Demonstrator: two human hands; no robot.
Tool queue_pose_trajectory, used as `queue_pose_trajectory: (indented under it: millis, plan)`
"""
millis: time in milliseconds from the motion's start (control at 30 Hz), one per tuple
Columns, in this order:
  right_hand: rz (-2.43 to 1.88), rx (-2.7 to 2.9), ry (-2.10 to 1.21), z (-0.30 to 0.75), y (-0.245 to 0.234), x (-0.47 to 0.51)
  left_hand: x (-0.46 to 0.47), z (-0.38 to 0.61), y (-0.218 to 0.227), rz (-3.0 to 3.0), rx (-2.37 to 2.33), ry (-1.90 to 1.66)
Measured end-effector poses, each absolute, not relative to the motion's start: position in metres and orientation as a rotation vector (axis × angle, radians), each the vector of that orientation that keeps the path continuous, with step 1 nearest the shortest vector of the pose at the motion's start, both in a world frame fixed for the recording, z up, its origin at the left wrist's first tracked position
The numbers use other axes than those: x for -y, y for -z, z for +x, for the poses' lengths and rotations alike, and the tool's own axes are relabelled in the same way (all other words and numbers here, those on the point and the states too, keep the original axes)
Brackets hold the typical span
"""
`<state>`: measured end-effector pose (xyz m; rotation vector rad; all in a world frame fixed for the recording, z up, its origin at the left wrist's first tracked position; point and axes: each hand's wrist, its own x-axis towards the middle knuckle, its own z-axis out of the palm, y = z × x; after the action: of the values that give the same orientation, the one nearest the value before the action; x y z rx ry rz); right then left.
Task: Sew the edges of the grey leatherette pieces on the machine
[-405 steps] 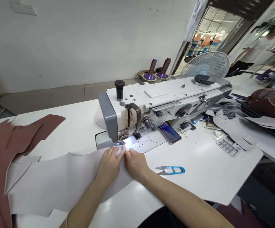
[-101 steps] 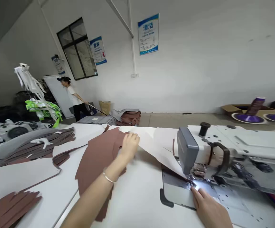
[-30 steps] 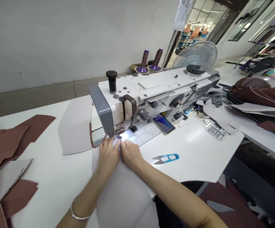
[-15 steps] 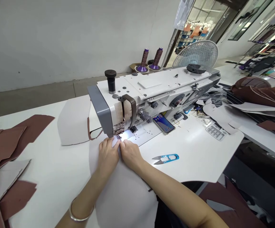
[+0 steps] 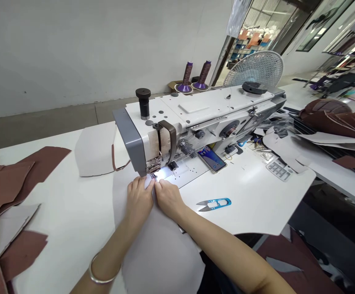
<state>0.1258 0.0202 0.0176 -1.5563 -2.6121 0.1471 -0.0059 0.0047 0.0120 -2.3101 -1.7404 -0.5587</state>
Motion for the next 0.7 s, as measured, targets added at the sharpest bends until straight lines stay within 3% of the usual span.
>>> queue_pose_trajectory:
  millis: [700]
  plan:
    - [-1.551,2.614,-0.181,0.123,-0.024,-0.02,0.003,-0.002,-0.013,-2.264,1.673,0.488]
